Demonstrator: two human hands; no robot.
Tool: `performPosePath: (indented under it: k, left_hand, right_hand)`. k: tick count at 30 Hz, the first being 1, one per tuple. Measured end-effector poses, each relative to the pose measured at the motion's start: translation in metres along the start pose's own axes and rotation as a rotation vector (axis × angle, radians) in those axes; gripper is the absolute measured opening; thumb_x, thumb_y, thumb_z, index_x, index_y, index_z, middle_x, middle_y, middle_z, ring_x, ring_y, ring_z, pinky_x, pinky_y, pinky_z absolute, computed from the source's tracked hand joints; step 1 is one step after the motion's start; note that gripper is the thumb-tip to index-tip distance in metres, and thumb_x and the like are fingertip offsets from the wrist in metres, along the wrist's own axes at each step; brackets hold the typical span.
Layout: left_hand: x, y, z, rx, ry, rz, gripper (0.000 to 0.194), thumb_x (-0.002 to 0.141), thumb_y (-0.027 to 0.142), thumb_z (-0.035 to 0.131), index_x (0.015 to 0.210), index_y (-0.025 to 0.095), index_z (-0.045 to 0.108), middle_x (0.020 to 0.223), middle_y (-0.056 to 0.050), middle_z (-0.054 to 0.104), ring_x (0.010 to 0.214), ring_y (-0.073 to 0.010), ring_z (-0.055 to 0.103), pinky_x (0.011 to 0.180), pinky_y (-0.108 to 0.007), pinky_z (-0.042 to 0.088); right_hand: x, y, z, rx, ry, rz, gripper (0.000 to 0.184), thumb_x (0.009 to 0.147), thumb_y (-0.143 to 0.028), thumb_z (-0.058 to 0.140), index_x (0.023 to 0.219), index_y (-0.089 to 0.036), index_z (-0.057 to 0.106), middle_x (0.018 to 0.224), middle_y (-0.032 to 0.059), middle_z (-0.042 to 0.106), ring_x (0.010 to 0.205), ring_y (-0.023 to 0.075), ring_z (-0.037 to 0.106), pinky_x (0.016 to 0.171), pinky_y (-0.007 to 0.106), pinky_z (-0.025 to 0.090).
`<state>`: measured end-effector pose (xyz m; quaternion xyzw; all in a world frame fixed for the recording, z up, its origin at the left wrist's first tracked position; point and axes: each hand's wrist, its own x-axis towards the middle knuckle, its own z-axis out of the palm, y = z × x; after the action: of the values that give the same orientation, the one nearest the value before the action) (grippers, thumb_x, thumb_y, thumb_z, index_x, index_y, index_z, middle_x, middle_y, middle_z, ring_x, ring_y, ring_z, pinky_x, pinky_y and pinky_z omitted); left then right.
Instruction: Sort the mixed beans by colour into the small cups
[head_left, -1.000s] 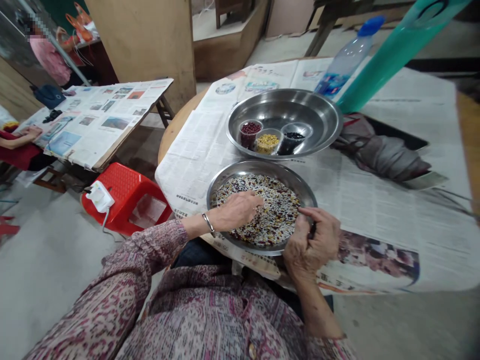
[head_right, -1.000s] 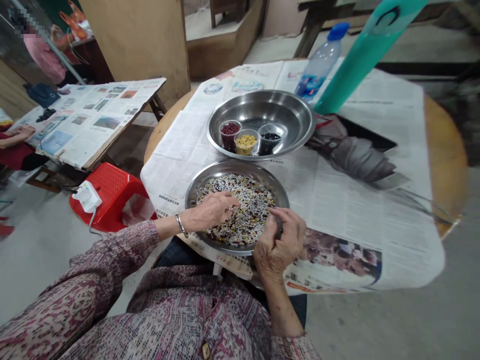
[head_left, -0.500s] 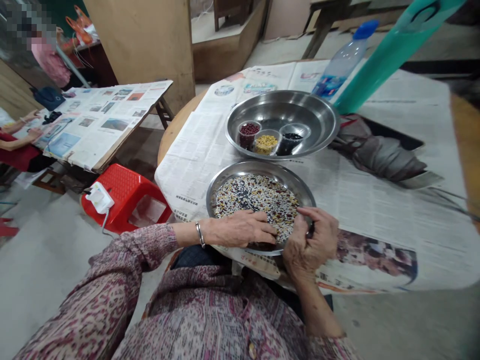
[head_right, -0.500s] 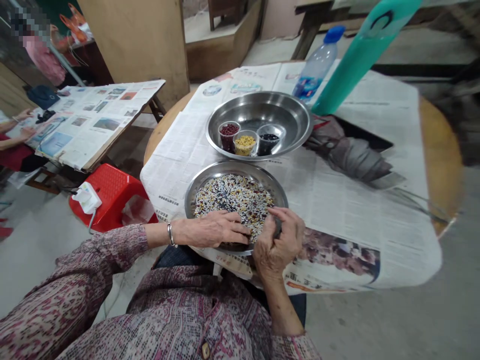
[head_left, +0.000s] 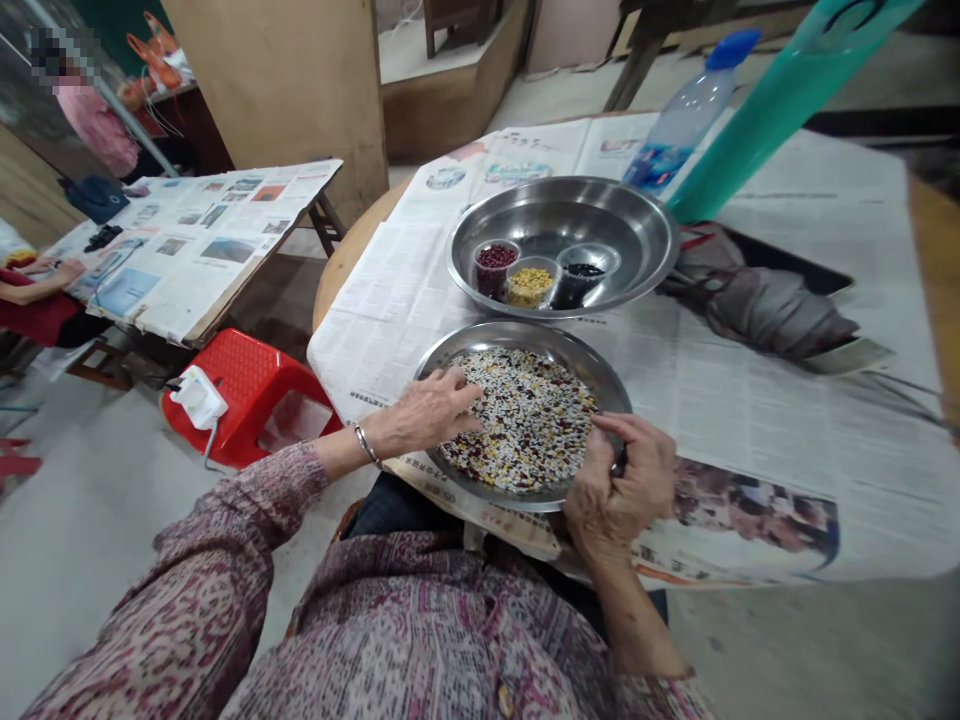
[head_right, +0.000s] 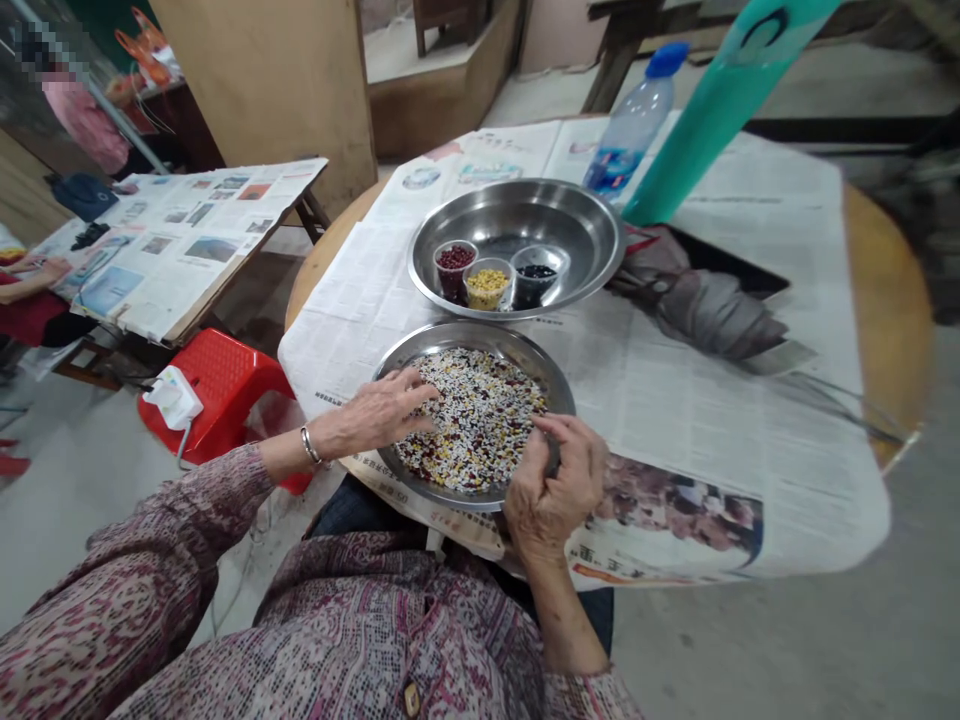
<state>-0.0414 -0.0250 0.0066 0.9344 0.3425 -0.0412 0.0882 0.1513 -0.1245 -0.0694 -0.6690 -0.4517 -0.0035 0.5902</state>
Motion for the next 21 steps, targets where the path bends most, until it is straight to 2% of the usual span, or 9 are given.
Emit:
performPosePath:
  k: [2,3,5,8,12,14,16,18,21]
  left_hand:
    - [-0.010,0.005,0.002,-0.090,-0.052,0.074,0.051,0.090,0.049,0.062,0.129,0.019,0.051,0.121,-0.010,0.051,0.111,-0.0235,0.053,0.092,-0.034,0.049]
    - [-0.012,0.008,0.004,-0.134,-0.077,0.108,0.052,0.089,0.047,0.065,0.130,0.019,0.050,0.121,-0.010,0.051,0.111,-0.0227,0.054,0.092,-0.033,0.049]
    - [-0.010,0.016,0.012,-0.202,-0.111,0.148,0.037,0.093,0.033,0.060,0.127,0.020,0.053,0.118,-0.008,0.052,0.106,-0.0193,0.056,0.091,-0.030,0.048]
    - [0.009,0.028,0.023,-0.251,-0.099,0.173,0.025,0.096,0.015,0.043,0.115,0.018,0.059,0.111,-0.006,0.057,0.098,-0.0156,0.058,0.088,-0.028,0.048]
    - [0.046,0.039,0.023,-0.212,-0.003,0.226,0.029,0.098,0.013,0.034,0.112,0.018,0.059,0.107,-0.006,0.060,0.095,-0.0163,0.058,0.086,-0.030,0.048]
    - [0.059,0.039,0.017,-0.151,0.091,0.186,0.027,0.100,0.019,0.037,0.113,0.018,0.061,0.116,-0.008,0.059,0.105,-0.0192,0.056,0.090,-0.032,0.047]
    - [0.067,0.038,0.012,-0.111,0.165,0.116,0.028,0.100,0.033,0.046,0.117,0.018,0.061,0.125,-0.009,0.056,0.115,-0.0232,0.051,0.094,-0.036,0.047]
    - [0.070,0.037,0.011,-0.098,0.190,0.068,0.041,0.096,0.048,0.053,0.124,0.019,0.059,0.130,-0.010,0.054,0.119,-0.0262,0.048,0.097,-0.040,0.046]
    - [0.073,0.043,0.020,-0.082,0.182,0.082,0.054,0.092,0.053,0.057,0.134,0.019,0.054,0.138,-0.012,0.050,0.125,-0.0291,0.045,0.104,-0.046,0.042]
  right_hand:
    - [0.000,-0.002,0.000,-0.001,-0.002,0.014,0.021,0.091,-0.032,0.053,0.092,-0.017,0.067,0.097,0.0087,0.065,0.099,0.0209,0.059,0.095,0.042,0.044]
    - [0.000,-0.003,-0.001,-0.004,-0.006,0.025,0.021,0.091,-0.033,0.053,0.092,-0.017,0.067,0.097,0.0090,0.065,0.099,0.0213,0.059,0.095,0.042,0.044]
    - [0.001,-0.003,-0.001,-0.014,-0.015,0.046,0.022,0.091,-0.034,0.053,0.092,-0.017,0.067,0.098,0.0096,0.065,0.100,0.0222,0.059,0.095,0.043,0.044]
    - [0.001,-0.003,-0.001,-0.025,-0.023,0.052,0.022,0.091,-0.034,0.052,0.092,-0.018,0.067,0.098,0.0091,0.066,0.100,0.0224,0.059,0.096,0.044,0.044]
    - [0.001,-0.001,-0.001,-0.023,-0.009,0.021,0.021,0.091,-0.033,0.052,0.092,-0.018,0.067,0.097,0.0085,0.065,0.099,0.0219,0.060,0.095,0.044,0.044]
    - [0.001,-0.001,-0.001,-0.027,0.000,0.014,0.021,0.091,-0.033,0.052,0.091,-0.018,0.067,0.096,0.0085,0.065,0.098,0.0219,0.060,0.094,0.043,0.045]
    - [0.001,-0.001,0.000,-0.024,0.003,0.011,0.021,0.091,-0.032,0.052,0.091,-0.018,0.067,0.096,0.0087,0.065,0.098,0.0219,0.060,0.094,0.043,0.045]
    - [0.001,-0.001,0.000,-0.015,0.007,0.004,0.021,0.091,-0.032,0.053,0.091,-0.017,0.067,0.097,0.0092,0.066,0.098,0.0219,0.061,0.093,0.043,0.045]
    - [0.001,-0.001,0.000,-0.011,0.012,-0.004,0.022,0.092,-0.032,0.052,0.092,-0.017,0.067,0.097,0.0097,0.066,0.098,0.0216,0.060,0.093,0.042,0.045]
